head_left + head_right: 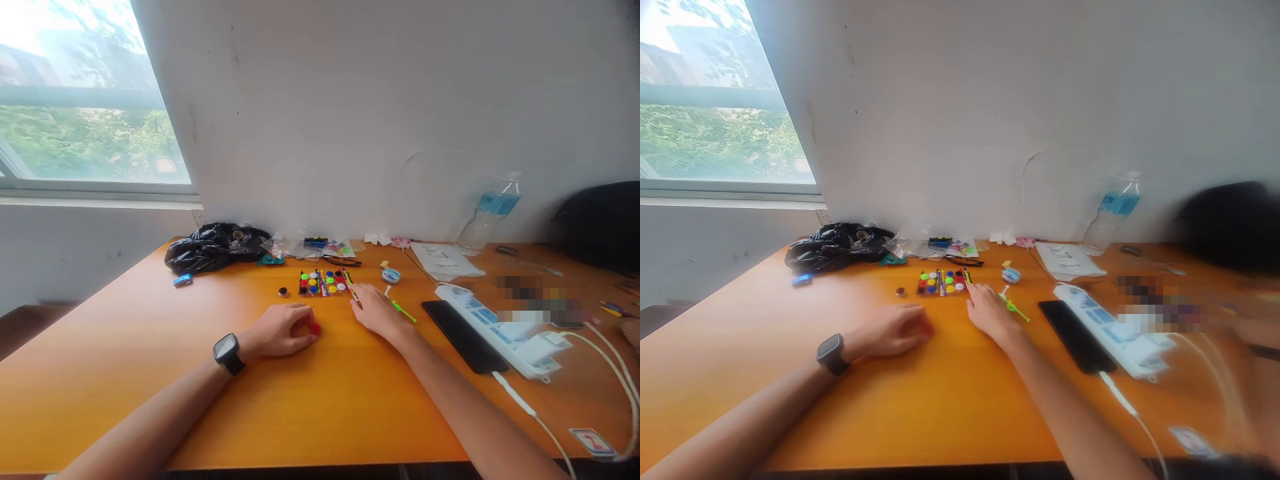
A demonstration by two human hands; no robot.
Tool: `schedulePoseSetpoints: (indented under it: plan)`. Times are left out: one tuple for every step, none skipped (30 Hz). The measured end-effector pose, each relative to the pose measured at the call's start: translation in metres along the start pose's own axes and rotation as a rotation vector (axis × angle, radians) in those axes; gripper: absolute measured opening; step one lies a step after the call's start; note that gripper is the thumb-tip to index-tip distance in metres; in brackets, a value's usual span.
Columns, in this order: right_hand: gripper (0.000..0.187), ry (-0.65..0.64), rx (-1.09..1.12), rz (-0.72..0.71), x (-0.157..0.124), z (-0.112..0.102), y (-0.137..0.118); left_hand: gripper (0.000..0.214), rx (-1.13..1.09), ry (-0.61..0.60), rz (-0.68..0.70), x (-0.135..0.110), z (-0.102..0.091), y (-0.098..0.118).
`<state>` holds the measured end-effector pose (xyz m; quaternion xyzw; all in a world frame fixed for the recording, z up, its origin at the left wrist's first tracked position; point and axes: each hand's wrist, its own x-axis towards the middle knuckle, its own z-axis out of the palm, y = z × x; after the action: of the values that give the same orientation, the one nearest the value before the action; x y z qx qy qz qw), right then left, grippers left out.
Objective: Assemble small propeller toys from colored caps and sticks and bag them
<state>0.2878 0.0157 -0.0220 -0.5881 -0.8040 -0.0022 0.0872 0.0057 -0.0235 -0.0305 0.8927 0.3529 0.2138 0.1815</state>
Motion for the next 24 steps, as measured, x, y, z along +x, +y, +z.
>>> schedulePoseSetpoints:
  plan:
    - [0.033,0.006,0.012,-0.003,0.000,0.001,0.000,0.017,0.001,-0.002,-0.004,0.000,0.000,0.000]
    - [0.035,0.015,0.019,-0.008,0.000,0.001,0.000,0.016,0.003,-0.005,-0.009,0.000,0.000,0.000]
    - [0.038,0.022,0.023,-0.012,0.000,0.002,-0.001,0.016,0.004,-0.007,-0.013,0.000,0.000,0.000]
    - [0.041,0.028,0.027,-0.016,0.000,0.003,-0.001,0.015,0.004,-0.007,-0.017,0.000,0.000,0.001]
    - [0.043,0.030,0.033,-0.018,0.000,0.004,-0.001,0.015,0.004,-0.007,-0.019,0.000,-0.001,0.001]
    - [0.046,0.026,0.040,-0.018,0.000,0.005,-0.001,0.015,0.005,-0.007,-0.020,0.000,-0.001,0.001]
    - [0.047,0.017,0.047,-0.015,0.000,0.006,-0.001,0.015,0.006,-0.006,-0.020,0.000,-0.001,0.002]
    - [0.048,0.007,0.054,-0.011,0.001,0.007,0.000,0.015,0.007,-0.005,-0.020,0.000,-0.001,0.002]
    - [0.049,-0.003,0.061,-0.008,0.001,0.008,0.000,0.015,0.008,-0.003,-0.017,0.000,-0.001,0.002]
    - [0.049,-0.010,0.067,-0.008,0.001,0.009,0.000,0.015,0.009,-0.001,-0.015,0.000,-0.001,0.002]
    - [0.048,-0.013,0.074,-0.011,0.001,0.009,0.000,0.016,0.010,0.002,-0.012,0.000,-0.001,0.002]
    - [0.048,-0.013,0.082,-0.015,0.001,0.009,0.000,0.016,0.012,0.005,-0.011,0.000,-0.001,0.002]
    - [0.047,-0.013,0.089,-0.018,0.001,0.009,-0.001,0.016,0.013,0.007,-0.010,0.000,-0.001,0.002]
    - [0.047,-0.014,0.096,-0.020,0.000,0.009,-0.002,0.016,0.015,0.010,-0.011,0.000,0.000,0.002]
    - [0.047,-0.016,0.101,-0.019,0.000,0.009,-0.002,0.016,0.017,0.012,-0.011,0.000,0.000,0.002]
    - [0.046,-0.015,0.104,-0.017,0.000,0.008,-0.003,0.016,0.021,0.014,-0.011,0.000,0.000,0.002]
    - [0.045,-0.010,0.103,-0.016,-0.001,0.008,-0.004,0.016,0.027,0.020,-0.015,0.000,0.001,0.002]
    - [0.045,0.001,0.100,-0.016,-0.001,0.007,-0.005,0.017,0.036,0.030,-0.022,0.001,0.002,0.002]
    - [0.044,0.020,0.097,-0.018,-0.002,0.006,-0.006,0.018,0.046,0.044,-0.029,0.001,0.003,0.003]
    - [0.042,0.045,0.097,-0.026,-0.002,0.005,-0.007,0.020,0.055,0.057,-0.035,0.001,0.004,0.003]
    - [0.041,0.073,0.106,-0.044,-0.003,0.004,-0.009,0.021,0.062,0.069,-0.038,0.002,0.005,0.003]
    - [0.039,0.102,0.126,-0.071,-0.004,0.003,-0.012,0.022,0.067,0.080,-0.036,0.002,0.006,0.004]
    - [0.037,0.128,0.155,-0.106,-0.005,0.001,-0.015,0.021,0.069,0.089,-0.028,0.003,0.007,0.004]
    - [0.035,0.150,0.191,-0.147,-0.006,-0.001,-0.019,0.020,0.071,0.100,-0.019,0.003,0.008,0.004]
